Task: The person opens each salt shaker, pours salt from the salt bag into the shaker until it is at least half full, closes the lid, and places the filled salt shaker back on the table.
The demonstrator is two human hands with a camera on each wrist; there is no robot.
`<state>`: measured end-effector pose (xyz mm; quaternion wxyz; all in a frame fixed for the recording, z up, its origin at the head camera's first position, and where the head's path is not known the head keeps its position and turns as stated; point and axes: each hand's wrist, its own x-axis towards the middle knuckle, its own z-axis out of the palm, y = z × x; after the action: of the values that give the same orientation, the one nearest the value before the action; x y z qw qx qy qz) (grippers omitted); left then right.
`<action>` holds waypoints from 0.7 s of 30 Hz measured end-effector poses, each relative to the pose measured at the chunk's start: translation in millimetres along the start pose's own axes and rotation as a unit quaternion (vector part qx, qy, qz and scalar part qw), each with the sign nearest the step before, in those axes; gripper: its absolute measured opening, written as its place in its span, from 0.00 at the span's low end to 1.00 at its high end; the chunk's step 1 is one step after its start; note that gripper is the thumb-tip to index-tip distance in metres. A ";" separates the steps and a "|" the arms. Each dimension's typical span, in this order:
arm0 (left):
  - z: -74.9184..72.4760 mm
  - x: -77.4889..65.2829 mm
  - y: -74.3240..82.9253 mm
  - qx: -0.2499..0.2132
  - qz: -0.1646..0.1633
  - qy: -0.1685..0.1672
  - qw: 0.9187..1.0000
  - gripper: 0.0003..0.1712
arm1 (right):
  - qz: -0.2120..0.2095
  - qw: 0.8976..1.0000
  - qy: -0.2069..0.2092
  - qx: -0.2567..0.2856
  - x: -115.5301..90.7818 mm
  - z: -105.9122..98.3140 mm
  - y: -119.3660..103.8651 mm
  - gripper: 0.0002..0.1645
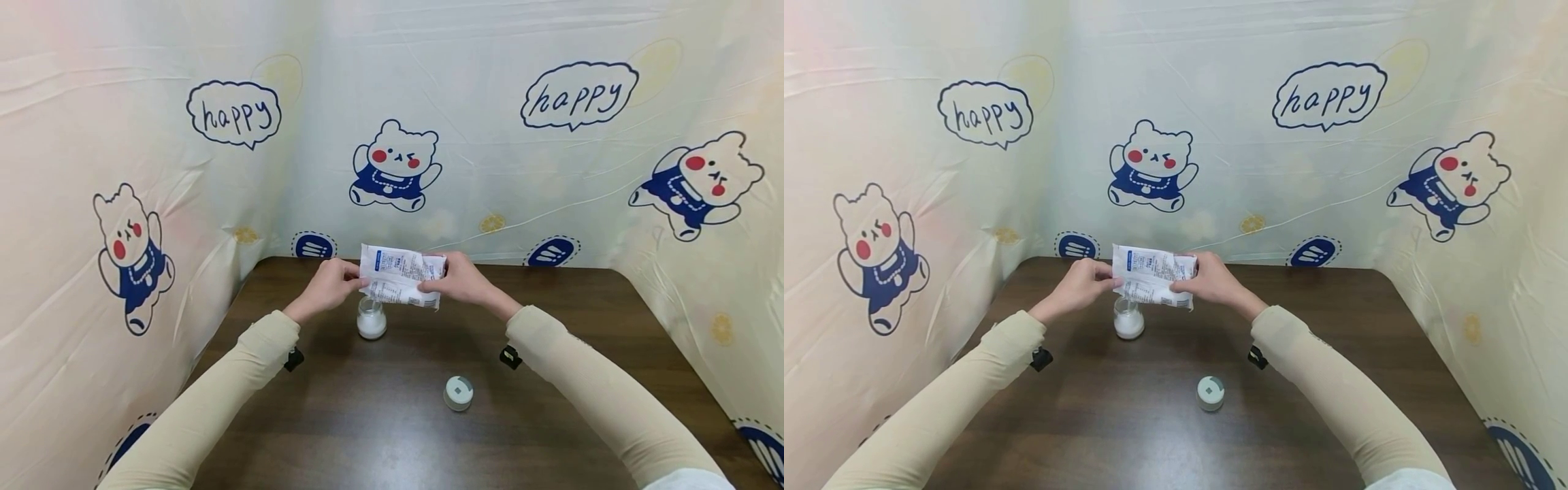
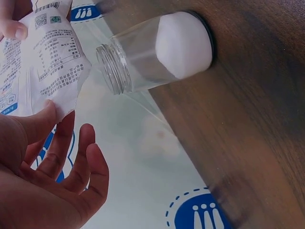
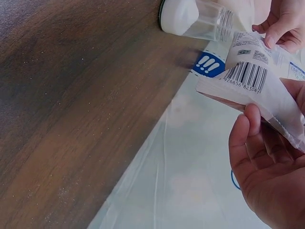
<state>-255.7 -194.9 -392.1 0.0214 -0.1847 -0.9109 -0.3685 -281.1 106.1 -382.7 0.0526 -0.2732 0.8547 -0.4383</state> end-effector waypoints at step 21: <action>-5.0 -4.1 0.7 0.005 -0.012 0.001 1.000 0.10 | 0.010 1.000 -0.002 0.006 1.7 2.1 -7.0 0.30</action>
<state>-252.1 -199.2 -388.8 0.0186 -0.1730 -0.9148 -0.3645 -278.9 100.5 -378.2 0.0604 -0.2656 0.8545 -0.4424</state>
